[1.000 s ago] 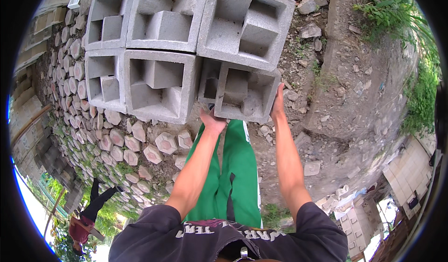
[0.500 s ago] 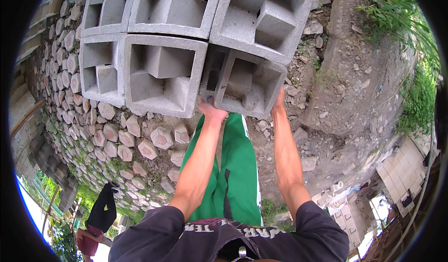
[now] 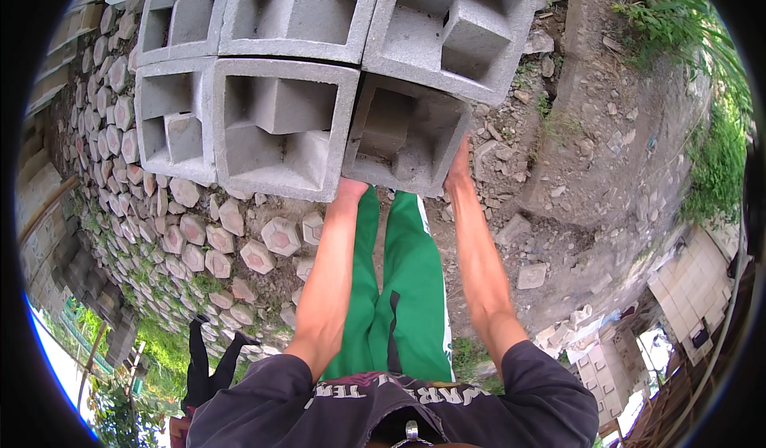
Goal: The person stacks several cinder blocks by hand, placing one block at a time on top of others in a yard.
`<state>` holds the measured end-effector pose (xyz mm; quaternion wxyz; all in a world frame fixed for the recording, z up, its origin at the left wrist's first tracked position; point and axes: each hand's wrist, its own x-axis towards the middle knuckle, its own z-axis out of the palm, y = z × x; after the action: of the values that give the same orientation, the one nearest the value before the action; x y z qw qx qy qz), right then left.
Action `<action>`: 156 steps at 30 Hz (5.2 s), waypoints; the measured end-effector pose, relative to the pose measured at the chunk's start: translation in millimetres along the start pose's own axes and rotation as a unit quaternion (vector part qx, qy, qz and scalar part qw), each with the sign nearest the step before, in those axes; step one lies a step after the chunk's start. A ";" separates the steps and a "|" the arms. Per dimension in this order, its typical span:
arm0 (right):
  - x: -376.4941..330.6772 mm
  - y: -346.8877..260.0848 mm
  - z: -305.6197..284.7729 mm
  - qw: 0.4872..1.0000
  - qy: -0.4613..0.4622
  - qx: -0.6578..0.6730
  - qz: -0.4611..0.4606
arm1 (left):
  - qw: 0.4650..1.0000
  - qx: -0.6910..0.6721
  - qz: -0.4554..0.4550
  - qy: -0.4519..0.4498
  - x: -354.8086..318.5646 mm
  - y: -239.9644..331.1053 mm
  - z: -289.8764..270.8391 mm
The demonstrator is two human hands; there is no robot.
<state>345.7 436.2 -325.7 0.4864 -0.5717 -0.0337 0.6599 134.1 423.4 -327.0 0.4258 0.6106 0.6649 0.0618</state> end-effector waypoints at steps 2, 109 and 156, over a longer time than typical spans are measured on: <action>-0.9 -2.2 4.6 1.000 -0.013 0.000 0.011 | 0.901 -0.430 -0.048 -0.007 2.4 -17.9 4.7; -442.3 -51.2 -80.4 0.885 0.301 0.157 -0.317 | 0.905 -0.172 0.195 -0.338 -259.7 295.0 -32.7; -712.3 212.3 -168.3 0.506 0.660 0.431 -0.351 | 0.562 0.076 0.318 -0.760 -592.8 280.9 181.3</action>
<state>259.7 -245.9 3.1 0.7463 -0.5031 0.3878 -0.1990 399.6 -99.2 18.7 0.6786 0.6337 -0.1393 -0.3442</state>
